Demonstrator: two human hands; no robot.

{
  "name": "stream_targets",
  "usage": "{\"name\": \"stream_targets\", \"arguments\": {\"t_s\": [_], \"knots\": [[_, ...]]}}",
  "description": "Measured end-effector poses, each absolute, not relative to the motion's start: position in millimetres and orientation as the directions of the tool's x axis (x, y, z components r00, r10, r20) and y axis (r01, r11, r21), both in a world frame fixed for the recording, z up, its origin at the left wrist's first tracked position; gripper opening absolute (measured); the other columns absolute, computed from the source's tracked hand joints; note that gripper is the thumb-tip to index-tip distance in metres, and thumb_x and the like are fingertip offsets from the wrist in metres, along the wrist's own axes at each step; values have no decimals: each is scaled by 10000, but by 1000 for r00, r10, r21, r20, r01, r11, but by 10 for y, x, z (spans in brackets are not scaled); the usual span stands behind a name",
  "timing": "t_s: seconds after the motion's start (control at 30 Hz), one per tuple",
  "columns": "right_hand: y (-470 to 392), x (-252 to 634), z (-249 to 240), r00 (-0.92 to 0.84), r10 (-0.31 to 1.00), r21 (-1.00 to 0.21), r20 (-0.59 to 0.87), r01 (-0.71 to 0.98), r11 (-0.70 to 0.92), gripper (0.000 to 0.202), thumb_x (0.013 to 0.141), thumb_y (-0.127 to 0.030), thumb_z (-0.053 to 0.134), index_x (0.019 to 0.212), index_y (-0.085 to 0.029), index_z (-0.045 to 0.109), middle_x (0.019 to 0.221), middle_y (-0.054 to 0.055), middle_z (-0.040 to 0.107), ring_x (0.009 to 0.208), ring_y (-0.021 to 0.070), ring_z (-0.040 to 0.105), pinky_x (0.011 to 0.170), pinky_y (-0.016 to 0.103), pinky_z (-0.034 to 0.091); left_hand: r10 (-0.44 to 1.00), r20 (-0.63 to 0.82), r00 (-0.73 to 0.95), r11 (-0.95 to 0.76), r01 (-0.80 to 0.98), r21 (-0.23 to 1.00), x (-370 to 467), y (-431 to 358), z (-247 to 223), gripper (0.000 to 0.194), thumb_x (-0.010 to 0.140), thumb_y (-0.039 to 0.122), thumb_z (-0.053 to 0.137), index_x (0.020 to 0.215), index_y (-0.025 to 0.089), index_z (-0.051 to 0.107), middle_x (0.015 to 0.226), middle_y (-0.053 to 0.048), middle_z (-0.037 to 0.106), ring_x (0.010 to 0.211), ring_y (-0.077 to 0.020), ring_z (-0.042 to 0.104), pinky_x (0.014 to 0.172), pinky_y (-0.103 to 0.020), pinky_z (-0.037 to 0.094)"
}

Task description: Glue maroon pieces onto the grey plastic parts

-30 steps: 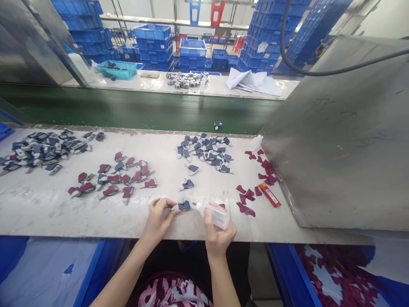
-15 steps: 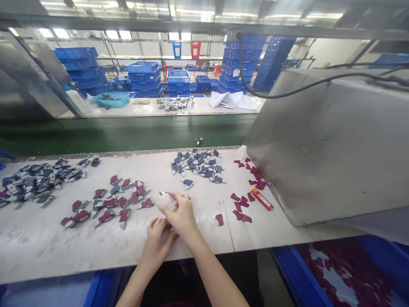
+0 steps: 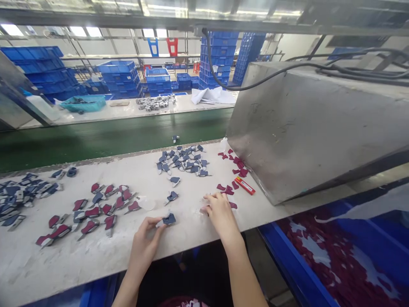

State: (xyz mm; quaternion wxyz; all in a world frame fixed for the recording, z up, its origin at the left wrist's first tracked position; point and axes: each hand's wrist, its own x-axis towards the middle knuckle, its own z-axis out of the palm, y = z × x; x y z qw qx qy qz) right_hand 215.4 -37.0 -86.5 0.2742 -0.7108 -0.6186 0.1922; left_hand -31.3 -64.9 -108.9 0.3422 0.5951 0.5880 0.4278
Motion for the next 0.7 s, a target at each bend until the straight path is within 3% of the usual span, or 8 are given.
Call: {"name": "stream_targets", "arguments": {"t_s": [0.13,0.27,0.37,0.47,0.57,0.7], "knots": [[-430,2272,-897,166,986,-674,-33,724,-144,147,655,-105,732,721,-235,717,721,23,702,790,246,657,707,332,485,994,9,-111,11,181,983,-210,-688,-1020,207,827,408,685,863,212,631,951,-91,780,967,-270,736,862,-370,563],[-515,2069,-826,163,981,-789,-105,587,-182,44,736,-226,707,697,-225,686,685,19,736,682,212,706,663,306,526,981,-76,-178,66,-64,996,-80,-728,-991,231,798,385,740,853,199,614,965,-101,796,977,-253,748,870,-329,575],[-611,1798,-765,200,970,-967,-135,188,-173,230,733,-429,747,698,-208,694,706,54,753,707,234,728,704,330,565,978,-97,-184,68,-155,986,0,-731,-992,247,765,357,784,842,190,619,965,-109,802,950,-258,761,857,-333,596],[-684,1538,-748,283,939,-974,-196,-164,-154,367,605,-515,840,691,-188,698,713,69,744,733,246,722,726,340,572,981,-90,-171,56,-196,979,57,-735,-982,265,740,350,812,828,181,627,973,-120,803,941,-277,765,856,-360,609],[-714,1400,-781,279,932,-960,-231,-221,-172,388,608,-519,853,719,-175,712,739,63,722,734,218,694,697,306,559,977,-87,-196,45,-209,977,95,-757,-951,256,746,344,808,819,183,623,969,-109,805,928,-270,768,835,-342,616],[-716,1401,-826,274,949,-985,-155,-111,-129,355,667,-518,820,690,-180,714,949,86,674,859,217,663,654,260,544,975,-92,-202,51,-200,978,113,-786,-905,256,746,347,805,820,182,625,964,-99,805,923,-261,768,827,-333,618]]}}
